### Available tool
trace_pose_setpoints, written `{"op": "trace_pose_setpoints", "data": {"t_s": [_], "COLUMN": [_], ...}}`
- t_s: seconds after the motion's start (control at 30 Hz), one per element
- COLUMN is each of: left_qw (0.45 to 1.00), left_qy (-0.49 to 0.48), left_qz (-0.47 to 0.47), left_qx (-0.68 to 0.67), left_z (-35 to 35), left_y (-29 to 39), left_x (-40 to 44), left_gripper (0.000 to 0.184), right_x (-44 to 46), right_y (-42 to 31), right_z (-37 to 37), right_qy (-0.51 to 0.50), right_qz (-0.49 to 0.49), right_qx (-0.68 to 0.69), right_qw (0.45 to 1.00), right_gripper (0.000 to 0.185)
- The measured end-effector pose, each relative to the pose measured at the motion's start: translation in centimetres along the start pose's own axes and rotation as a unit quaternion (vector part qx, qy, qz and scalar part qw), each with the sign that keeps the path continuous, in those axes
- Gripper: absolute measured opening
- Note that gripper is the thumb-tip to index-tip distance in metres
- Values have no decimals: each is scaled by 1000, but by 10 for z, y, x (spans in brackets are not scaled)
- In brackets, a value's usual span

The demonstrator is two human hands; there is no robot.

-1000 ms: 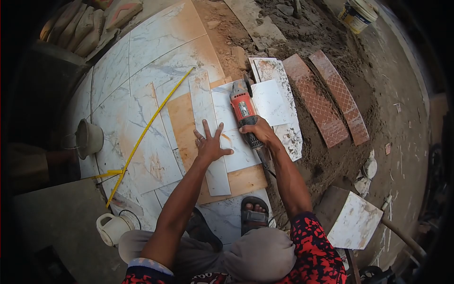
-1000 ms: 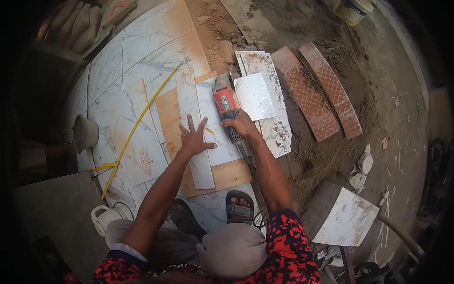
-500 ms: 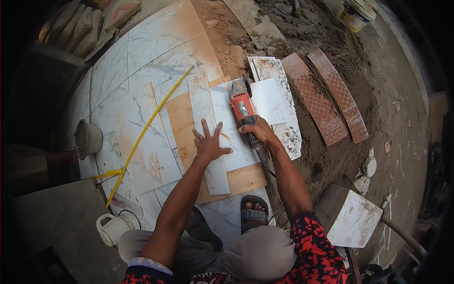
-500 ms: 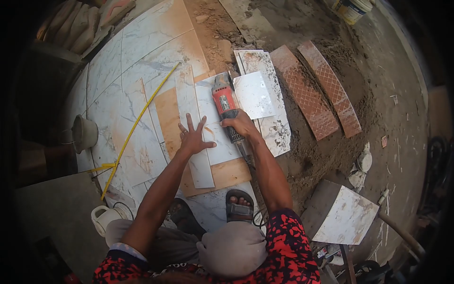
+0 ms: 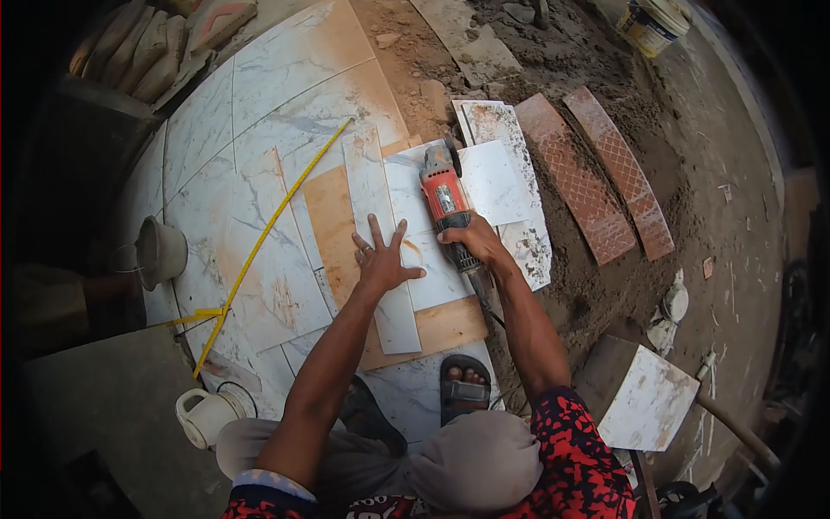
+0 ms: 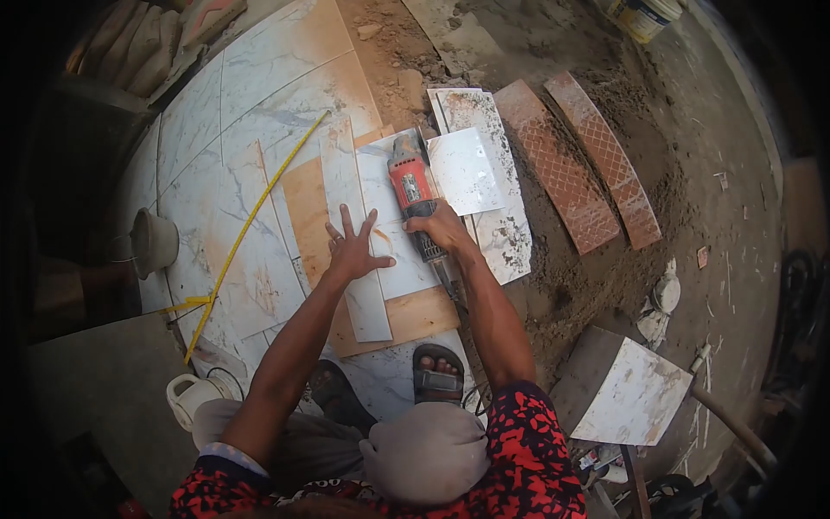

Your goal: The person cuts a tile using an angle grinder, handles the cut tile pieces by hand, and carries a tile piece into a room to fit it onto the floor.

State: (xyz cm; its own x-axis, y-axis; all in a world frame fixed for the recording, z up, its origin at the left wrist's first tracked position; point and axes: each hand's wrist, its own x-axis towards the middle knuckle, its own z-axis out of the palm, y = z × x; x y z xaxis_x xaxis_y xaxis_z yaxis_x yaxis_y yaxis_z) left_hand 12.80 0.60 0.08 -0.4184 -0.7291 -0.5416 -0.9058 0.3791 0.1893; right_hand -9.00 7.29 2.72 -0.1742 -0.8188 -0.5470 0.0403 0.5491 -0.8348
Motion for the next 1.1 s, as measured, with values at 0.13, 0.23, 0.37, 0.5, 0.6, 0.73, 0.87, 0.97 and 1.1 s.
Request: {"op": "trace_pose_setpoints", "data": {"t_s": [0.13, 0.23, 0.37, 0.5, 0.6, 0.73, 0.87, 0.97, 1.1], "left_qw": [1000, 1000, 1000, 1000, 1000, 1000, 1000, 1000, 1000], "left_qy": [-5, -5, -2, 0, 1, -3, -8, -7, -3], "left_qz": [-7, -6, -2, -1, -3, -4, -7, -6, -4], "left_qx": [-24, -13, -4, -7, -8, -10, -11, -13, -11], "left_z": [-3, -2, 0, 1, 1, 0, -2, -1, 1], "left_y": [2, 1, 0, -1, -1, 0, 1, 1, -1], "left_x": [-2, 0, 1, 2, 1, 1, 0, 0, 1], "left_gripper": [119, 120, 121, 121, 121, 121, 121, 121, 120], "right_x": [1, -2, -5, 0, -1, -7, -10, -12, -19], "right_y": [8, 10, 7, 9, 10, 11, 14, 10, -6], "right_z": [2, 3, 3, 2, 3, 4, 6, 5, 4], "right_qy": [23, 11, 14, -5, 7, 6, 28, 8, 6], "right_qz": [3, -37, -44, 4, -5, -39, -63, -46, -29], "right_qx": [-8, -31, -19, -6, -10, -27, -30, -39, 8], "right_qw": [1000, 999, 999, 1000, 1000, 999, 997, 998, 1000], "right_gripper": [61, 79, 81, 82, 81, 80, 80, 81, 70]}}
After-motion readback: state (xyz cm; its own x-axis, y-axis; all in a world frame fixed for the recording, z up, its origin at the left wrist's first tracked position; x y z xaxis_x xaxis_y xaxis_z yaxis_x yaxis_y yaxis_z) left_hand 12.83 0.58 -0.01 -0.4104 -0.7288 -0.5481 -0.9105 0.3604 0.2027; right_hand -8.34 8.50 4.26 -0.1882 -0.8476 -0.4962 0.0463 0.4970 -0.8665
